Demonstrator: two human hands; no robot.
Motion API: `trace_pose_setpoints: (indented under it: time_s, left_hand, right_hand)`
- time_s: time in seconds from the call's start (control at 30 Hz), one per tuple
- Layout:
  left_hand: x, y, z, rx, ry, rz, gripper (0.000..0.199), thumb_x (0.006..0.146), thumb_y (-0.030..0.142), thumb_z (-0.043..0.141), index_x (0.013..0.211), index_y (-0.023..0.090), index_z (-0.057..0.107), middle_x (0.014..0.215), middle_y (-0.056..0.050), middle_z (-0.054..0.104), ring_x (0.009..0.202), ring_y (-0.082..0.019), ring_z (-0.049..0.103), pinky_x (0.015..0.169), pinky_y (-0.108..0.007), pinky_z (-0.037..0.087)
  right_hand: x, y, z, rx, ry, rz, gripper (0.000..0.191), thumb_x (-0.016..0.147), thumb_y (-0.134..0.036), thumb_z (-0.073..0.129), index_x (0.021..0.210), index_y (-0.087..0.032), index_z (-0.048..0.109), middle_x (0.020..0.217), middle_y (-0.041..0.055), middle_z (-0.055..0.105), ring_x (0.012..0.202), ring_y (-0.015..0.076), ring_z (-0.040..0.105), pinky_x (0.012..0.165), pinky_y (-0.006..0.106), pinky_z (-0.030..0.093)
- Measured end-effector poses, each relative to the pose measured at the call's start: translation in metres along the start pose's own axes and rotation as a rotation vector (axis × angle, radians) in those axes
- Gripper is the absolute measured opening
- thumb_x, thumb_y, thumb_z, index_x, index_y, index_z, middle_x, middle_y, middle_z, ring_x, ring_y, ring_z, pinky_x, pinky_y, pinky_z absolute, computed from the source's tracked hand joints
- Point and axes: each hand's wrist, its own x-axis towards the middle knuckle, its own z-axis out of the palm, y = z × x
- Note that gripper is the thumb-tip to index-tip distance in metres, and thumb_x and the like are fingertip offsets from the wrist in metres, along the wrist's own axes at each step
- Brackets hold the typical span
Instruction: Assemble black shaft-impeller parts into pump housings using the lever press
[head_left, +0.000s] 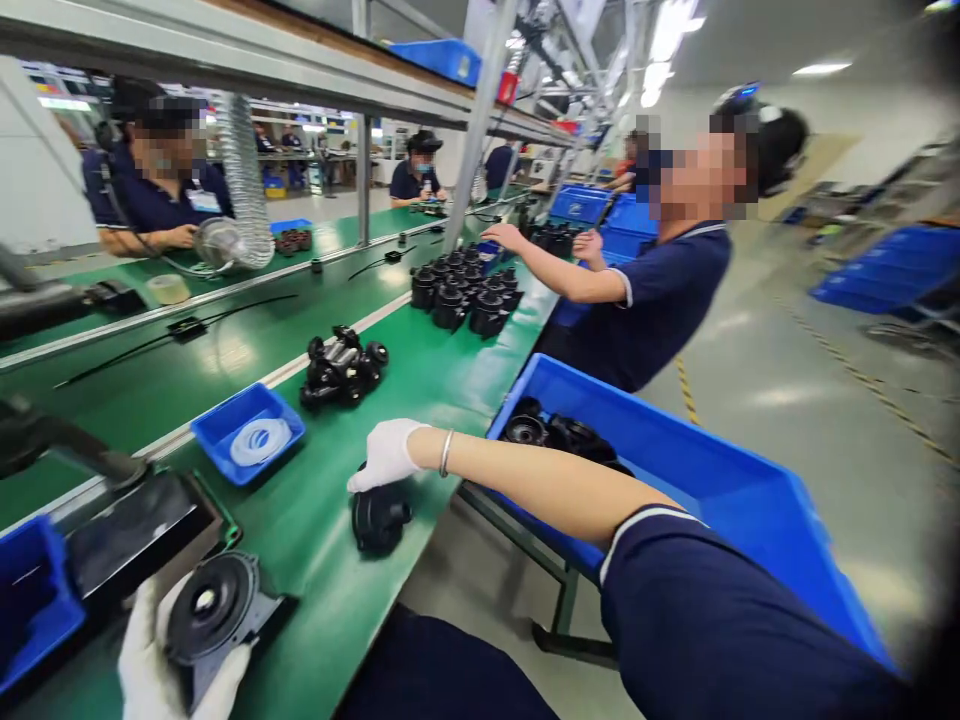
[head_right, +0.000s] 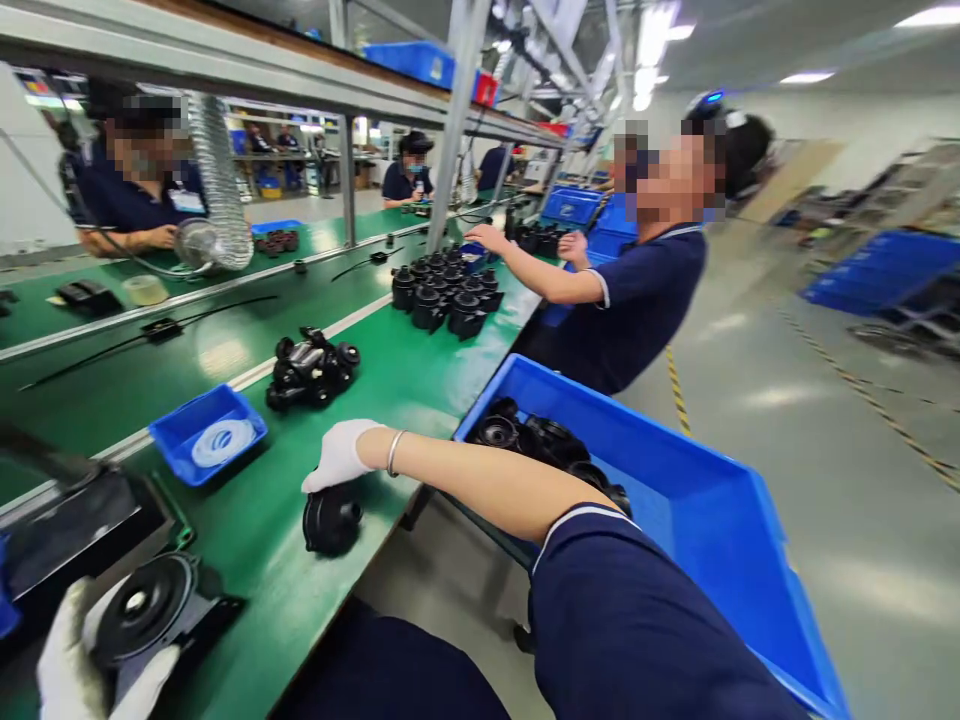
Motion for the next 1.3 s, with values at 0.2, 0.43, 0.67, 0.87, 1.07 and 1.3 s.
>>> trace_pose_setpoints:
  time_s: [0.2, 0.43, 0.67, 0.87, 1.07, 1.3]
  left_hand:
    - [-0.012, -0.011, 0.005, 0.058, 0.003, 0.007, 0.098, 0.080, 0.036, 0.068, 0.154, 0.024, 0.004, 0.142, -0.015, 0.043, 0.129, -0.033, 0.049, 0.114, -0.058, 0.030]
    - [-0.018, -0.003, 0.000, 0.155, -0.078, -0.071, 0.098, 0.084, 0.036, 0.065, 0.154, 0.027, -0.004, 0.152, -0.016, 0.033, 0.135, -0.035, 0.045, 0.110, -0.056, 0.038]
    - [-0.015, 0.001, -0.003, 0.103, -0.168, -0.170, 0.099, 0.083, 0.038, 0.065, 0.153, 0.027, -0.004, 0.154, -0.021, 0.030, 0.139, -0.039, 0.037, 0.108, -0.063, 0.036]
    - [-0.010, 0.012, -0.001, 0.001, -0.168, -0.178, 0.098, 0.079, 0.029, 0.065, 0.152, 0.022, 0.000, 0.151, -0.022, 0.034, 0.139, -0.038, 0.037, 0.112, -0.063, 0.031]
    - [-0.005, 0.015, -0.004, -0.096, -0.156, -0.159, 0.097, 0.068, 0.032, 0.075, 0.146, 0.015, 0.020, 0.146, -0.021, 0.041, 0.135, -0.037, 0.043, 0.113, -0.055, 0.036]
    - [0.005, 0.029, -0.009, -0.175, -0.139, -0.205, 0.089, 0.057, 0.020, 0.075, 0.137, 0.018, 0.035, 0.139, -0.015, 0.050, 0.127, -0.033, 0.051, 0.110, -0.049, 0.041]
  right_hand:
    - [0.032, -0.026, 0.013, 0.074, 0.100, -0.096, 0.056, 0.078, -0.067, 0.062, 0.051, -0.018, 0.064, 0.057, 0.0106, 0.064, 0.075, 0.0280, 0.069, 0.069, 0.032, 0.051]
    - [-0.010, 0.000, 0.026, 0.317, 0.344, -0.235, 0.028, 0.096, -0.033, 0.045, 0.117, -0.017, 0.055, 0.122, 0.0120, 0.062, 0.107, 0.0193, 0.063, 0.092, 0.034, 0.050]
    - [-0.016, -0.003, 0.085, 0.466, 0.281, -0.573, 0.085, 0.062, -0.036, 0.084, 0.134, -0.019, 0.043, 0.154, 0.0203, 0.025, 0.141, 0.0322, 0.032, 0.113, 0.048, 0.032]
    - [0.002, -0.012, 0.068, 0.347, 0.317, -0.555, 0.044, 0.069, -0.035, 0.077, 0.109, -0.021, 0.064, 0.126, 0.0133, 0.053, 0.118, 0.0299, 0.053, 0.103, 0.048, 0.043]
    - [-0.005, -0.074, 0.029, 0.582, 0.408, -0.522, 0.025, 0.079, -0.029, 0.063, 0.103, -0.024, 0.063, 0.119, 0.0096, 0.054, 0.109, 0.0253, 0.058, 0.098, 0.043, 0.048]
    - [-0.012, -0.133, 0.033, 0.446, 0.374, -0.631, 0.034, 0.069, -0.028, 0.073, 0.102, -0.024, 0.064, 0.116, 0.0095, 0.053, 0.111, 0.0284, 0.055, 0.099, 0.046, 0.048]
